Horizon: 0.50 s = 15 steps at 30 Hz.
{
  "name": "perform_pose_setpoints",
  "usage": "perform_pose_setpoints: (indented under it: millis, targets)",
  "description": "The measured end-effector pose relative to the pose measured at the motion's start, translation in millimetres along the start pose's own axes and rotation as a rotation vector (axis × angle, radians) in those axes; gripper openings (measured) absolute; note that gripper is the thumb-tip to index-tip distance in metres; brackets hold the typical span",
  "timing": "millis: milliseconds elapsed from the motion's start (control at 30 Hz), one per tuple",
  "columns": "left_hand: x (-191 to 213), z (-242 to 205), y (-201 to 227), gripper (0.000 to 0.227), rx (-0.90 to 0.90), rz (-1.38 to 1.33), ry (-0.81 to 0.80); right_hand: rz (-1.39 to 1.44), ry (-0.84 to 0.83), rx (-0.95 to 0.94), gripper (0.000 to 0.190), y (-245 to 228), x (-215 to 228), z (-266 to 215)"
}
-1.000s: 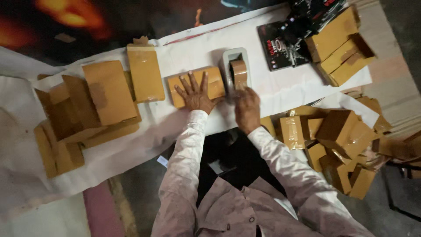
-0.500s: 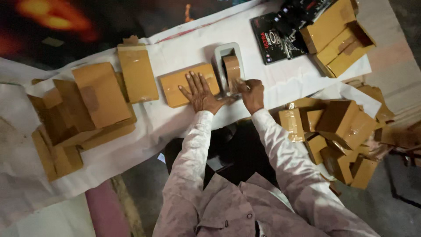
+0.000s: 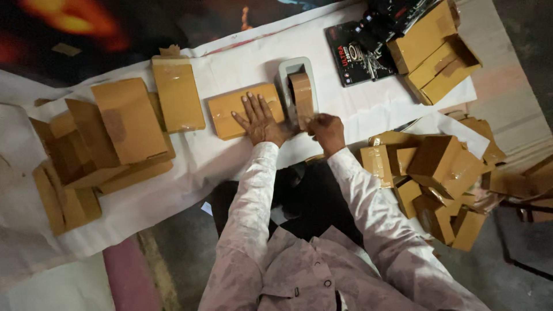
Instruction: The person places black product boxes into small cardboard boxes, folds the flaps, and seals them with a tape dispenser. The person repeats this process for multiple boxes, stacking the sealed packages on the table.
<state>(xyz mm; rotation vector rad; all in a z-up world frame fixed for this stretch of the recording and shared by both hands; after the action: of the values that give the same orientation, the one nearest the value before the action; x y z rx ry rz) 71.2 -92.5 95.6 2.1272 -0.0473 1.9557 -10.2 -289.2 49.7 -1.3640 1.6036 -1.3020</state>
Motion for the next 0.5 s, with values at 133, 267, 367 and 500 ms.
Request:
perform_pose_setpoints:
  millis: [133,267,367,500]
  targets:
    - [-14.2,-0.4,-5.8,0.156,0.037,-0.070,-0.168,0.183,-0.042,-0.056,0.027,12.6,-5.3,-28.0]
    - [-8.1,-1.6,-3.5,0.158,0.038,-0.100,-0.200,0.201,-0.013,-0.056,0.031,18.8,2.5,-36.1]
    - [-5.3,-2.7,-3.0,0.164,0.043,-0.070,-0.229,0.206,-0.039,-0.061,0.028,17.5,1.5,-35.5]
    - [-0.6,-2.0,-2.1,0.164,0.031,-0.101,-0.169,0.228,-0.048,-0.033,0.023,11.7,-1.1,-42.1]
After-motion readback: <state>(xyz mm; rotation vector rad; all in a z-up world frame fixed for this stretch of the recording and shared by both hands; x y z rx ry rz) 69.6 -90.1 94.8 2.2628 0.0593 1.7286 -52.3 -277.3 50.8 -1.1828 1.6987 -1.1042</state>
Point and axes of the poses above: each hand's wrist, its own z-axis towards the middle knuckle, its own x-axis out of the back of the hand, y = z × x, the point moved 9 cm from there along z, towards the middle knuckle, and after that the axes turned 9 degrees about -y, right-handed, at the moved point
